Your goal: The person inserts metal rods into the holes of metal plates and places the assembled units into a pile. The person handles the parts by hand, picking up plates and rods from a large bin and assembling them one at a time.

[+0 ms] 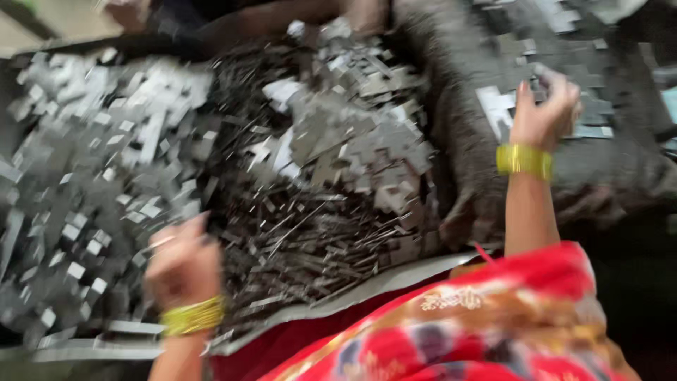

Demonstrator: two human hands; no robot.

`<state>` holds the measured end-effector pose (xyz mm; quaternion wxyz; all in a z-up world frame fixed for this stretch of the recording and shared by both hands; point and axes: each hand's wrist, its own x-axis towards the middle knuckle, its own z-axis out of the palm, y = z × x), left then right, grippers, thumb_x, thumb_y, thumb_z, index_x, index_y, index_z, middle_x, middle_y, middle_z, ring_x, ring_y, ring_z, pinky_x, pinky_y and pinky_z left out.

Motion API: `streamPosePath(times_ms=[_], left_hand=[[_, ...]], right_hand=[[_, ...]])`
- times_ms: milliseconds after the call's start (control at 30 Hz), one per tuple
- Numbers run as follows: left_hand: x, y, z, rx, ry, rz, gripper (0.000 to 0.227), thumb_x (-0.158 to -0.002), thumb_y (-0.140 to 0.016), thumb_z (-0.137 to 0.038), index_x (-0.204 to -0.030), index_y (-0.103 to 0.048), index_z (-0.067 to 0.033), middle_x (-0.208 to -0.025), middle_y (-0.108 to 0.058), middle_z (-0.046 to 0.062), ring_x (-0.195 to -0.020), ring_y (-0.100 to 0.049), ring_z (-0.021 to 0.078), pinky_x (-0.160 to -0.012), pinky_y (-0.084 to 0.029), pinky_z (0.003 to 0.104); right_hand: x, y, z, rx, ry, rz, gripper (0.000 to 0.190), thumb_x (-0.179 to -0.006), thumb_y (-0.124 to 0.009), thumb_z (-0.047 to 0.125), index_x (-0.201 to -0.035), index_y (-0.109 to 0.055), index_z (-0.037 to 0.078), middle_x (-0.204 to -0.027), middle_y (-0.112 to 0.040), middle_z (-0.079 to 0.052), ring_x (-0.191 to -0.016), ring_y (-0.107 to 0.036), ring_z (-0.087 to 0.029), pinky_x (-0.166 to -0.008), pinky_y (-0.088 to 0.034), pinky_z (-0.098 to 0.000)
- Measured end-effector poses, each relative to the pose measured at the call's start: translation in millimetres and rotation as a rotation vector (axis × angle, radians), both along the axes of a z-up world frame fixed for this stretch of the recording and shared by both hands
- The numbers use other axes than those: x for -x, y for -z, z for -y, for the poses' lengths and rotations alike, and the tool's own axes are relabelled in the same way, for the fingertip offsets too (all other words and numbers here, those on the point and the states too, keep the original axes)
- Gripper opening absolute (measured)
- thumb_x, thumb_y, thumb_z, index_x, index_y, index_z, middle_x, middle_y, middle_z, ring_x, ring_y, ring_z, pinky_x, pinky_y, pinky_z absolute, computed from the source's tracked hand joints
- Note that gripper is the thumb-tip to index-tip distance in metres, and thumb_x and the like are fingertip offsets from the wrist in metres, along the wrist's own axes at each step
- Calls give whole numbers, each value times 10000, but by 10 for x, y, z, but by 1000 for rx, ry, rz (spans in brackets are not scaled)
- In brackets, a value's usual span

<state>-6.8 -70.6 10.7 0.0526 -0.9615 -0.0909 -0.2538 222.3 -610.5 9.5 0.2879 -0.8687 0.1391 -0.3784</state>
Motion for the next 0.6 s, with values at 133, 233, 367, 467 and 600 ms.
streamPosePath(times_ms=[133,233,367,467,600], left_hand=[[-225,146,1159,418,214,-52,241,-1003,-577,-165,-780,-553,-76,-690,-535,142,-611,-590,282,-539,-428,437],[-265,86,1574,293,282,57,83,-888,-599,-132,-907,-680,-144,-782,-626,101,-670,-645,259,-563,-486,400],[-94,-197,1294,288,316,256,199,-944,-649,-141,-1110,-754,-175,-852,-689,21,-670,-649,204,-597,-511,369],[212,-417,1045,314,577,254,181,-1015,-690,-163,-1186,-749,-166,-894,-698,3,-760,-683,192,-688,-548,369],[649,-498,1074,180,1011,147,264,-977,-687,-188,-1236,-694,-138,-1177,-734,52,-1116,-715,219,-1010,-563,394]], right_hand=[[1011,369,-895,-153,-498,-27,302,-940,-789,-18,-1231,-707,0,-1188,-703,-131,-1082,-654,-268,-970,-517,-370],[1566,425,-1409,-547,-713,-164,238,-1002,-716,31,-1236,-681,7,-1184,-710,-85,-1091,-656,-149,-1019,-517,-282],[1979,443,-1775,-1022,-807,-579,299,-1036,-625,233,-1206,-707,1,-1133,-730,-151,-1011,-683,-203,-893,-510,-309],[2124,487,-2056,-1538,-1045,-910,567,-987,-494,482,-1222,-654,-8,-1129,-754,-205,-1024,-767,-290,-910,-596,-399],[2238,466,-2346,-2143,-907,-863,586,-999,-529,477,-1323,-571,-10,-1173,-721,-185,-990,-730,-304,-899,-590,-453]])
